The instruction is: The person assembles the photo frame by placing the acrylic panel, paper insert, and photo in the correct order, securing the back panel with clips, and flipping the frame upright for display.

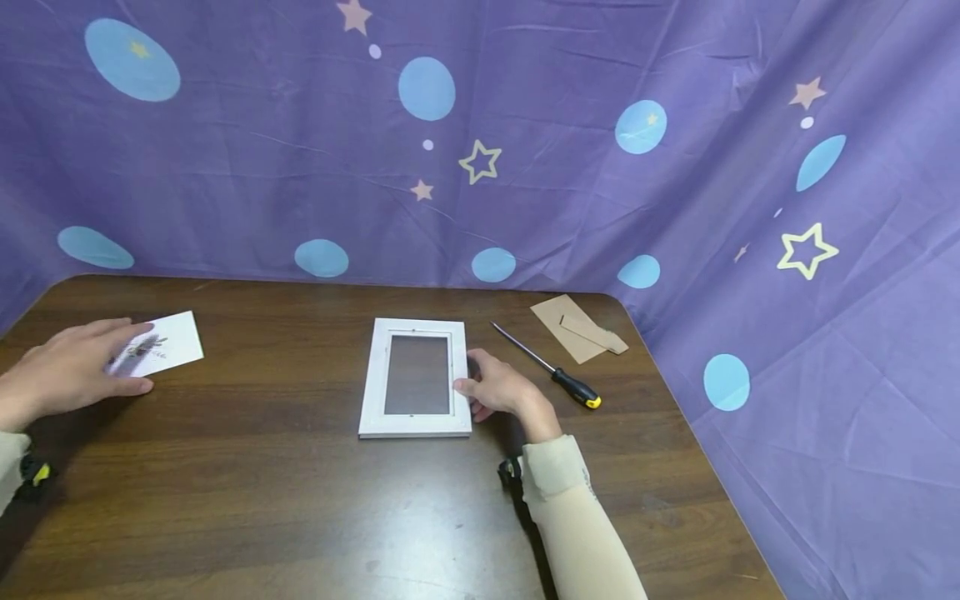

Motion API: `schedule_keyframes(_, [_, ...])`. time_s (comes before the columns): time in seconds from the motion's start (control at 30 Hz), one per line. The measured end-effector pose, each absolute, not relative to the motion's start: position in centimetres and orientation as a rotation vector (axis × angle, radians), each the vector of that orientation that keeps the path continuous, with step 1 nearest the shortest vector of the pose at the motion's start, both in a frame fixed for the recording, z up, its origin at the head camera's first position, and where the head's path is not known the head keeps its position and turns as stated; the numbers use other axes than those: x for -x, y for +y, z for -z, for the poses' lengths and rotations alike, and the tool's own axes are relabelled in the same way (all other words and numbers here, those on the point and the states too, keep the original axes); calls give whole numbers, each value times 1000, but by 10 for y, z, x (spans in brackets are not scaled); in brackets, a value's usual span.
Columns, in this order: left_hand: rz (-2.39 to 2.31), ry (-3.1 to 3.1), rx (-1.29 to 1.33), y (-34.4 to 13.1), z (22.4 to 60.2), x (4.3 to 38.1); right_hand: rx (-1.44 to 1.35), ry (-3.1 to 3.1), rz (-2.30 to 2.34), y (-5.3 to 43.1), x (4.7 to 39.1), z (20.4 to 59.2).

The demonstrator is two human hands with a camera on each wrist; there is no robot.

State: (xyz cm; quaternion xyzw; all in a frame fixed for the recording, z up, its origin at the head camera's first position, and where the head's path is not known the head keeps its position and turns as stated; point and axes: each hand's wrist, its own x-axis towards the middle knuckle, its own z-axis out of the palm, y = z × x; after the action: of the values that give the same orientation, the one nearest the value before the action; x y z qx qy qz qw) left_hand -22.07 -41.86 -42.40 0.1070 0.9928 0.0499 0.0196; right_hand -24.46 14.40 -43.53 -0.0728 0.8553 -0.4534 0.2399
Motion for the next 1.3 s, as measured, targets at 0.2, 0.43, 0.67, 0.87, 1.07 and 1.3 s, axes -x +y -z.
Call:
schedule_keyframes(0.2, [-179,3113,-359,-443,442,217,204,2337,1253,144,245,436])
schedule_keyframes(0.43, [-252,3144,-336,-443,451,210,218,2354,1251,145,244,434])
schedule_keyframes(0.67, [-161,3175,-343,-436,452,206,206,2352,1253,145,244,434])
schedule_keyframes(0.87, [-149,3214,-394,-433,452,203,217,2354,1241,145,244,434])
schedule_keyframes(1.07, [-83,3278,-504,-425,452,202,223,2363,1218,145,245,435])
schedule_keyframes(1.3, [11,3313,-554,-412,450,198,219,2363,1226,145,246,436])
